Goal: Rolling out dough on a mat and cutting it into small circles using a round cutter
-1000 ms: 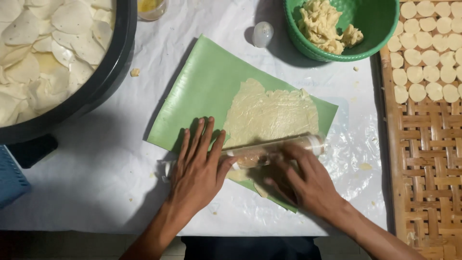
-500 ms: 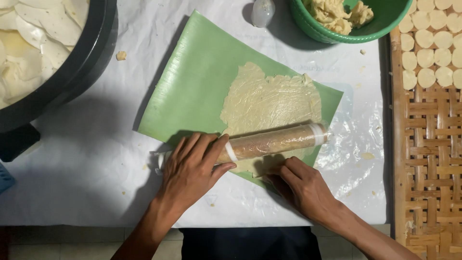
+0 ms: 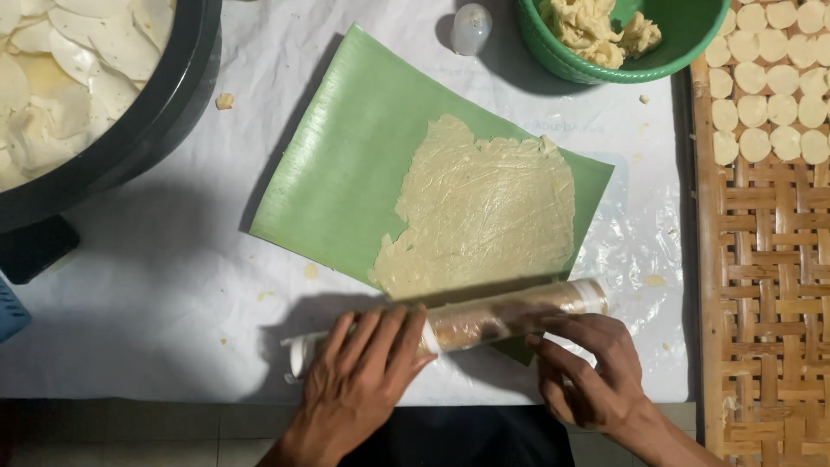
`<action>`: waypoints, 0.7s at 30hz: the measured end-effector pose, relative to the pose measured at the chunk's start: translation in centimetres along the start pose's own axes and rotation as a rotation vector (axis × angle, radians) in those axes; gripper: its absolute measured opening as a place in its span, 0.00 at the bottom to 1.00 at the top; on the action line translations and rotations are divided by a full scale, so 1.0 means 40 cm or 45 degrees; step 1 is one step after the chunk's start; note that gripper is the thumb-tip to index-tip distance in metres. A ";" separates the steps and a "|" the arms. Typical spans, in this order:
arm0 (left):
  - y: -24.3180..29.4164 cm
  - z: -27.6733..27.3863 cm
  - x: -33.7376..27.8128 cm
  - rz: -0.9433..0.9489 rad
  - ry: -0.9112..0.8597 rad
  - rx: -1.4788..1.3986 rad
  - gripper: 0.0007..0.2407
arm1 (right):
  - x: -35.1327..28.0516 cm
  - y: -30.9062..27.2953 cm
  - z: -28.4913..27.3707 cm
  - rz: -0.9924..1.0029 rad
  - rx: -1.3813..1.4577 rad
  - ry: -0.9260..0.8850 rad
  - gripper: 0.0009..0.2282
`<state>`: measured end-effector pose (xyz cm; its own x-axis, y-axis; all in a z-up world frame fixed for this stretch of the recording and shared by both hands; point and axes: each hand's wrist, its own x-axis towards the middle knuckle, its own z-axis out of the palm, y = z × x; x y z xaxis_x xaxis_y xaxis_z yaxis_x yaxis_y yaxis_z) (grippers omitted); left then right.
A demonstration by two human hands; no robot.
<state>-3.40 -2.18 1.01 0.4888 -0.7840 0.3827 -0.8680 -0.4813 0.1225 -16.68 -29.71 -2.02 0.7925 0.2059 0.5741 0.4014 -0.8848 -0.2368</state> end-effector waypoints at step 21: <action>-0.057 0.164 0.127 -0.604 -0.270 -0.008 0.32 | 0.336 0.149 0.149 0.268 -0.129 -0.259 0.23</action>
<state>1.66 -7.63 -3.32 0.8353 -0.5425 0.0898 -0.5466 -0.8014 0.2430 -0.89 -29.72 -0.37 0.9331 0.0844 0.3494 0.1791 -0.9520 -0.2482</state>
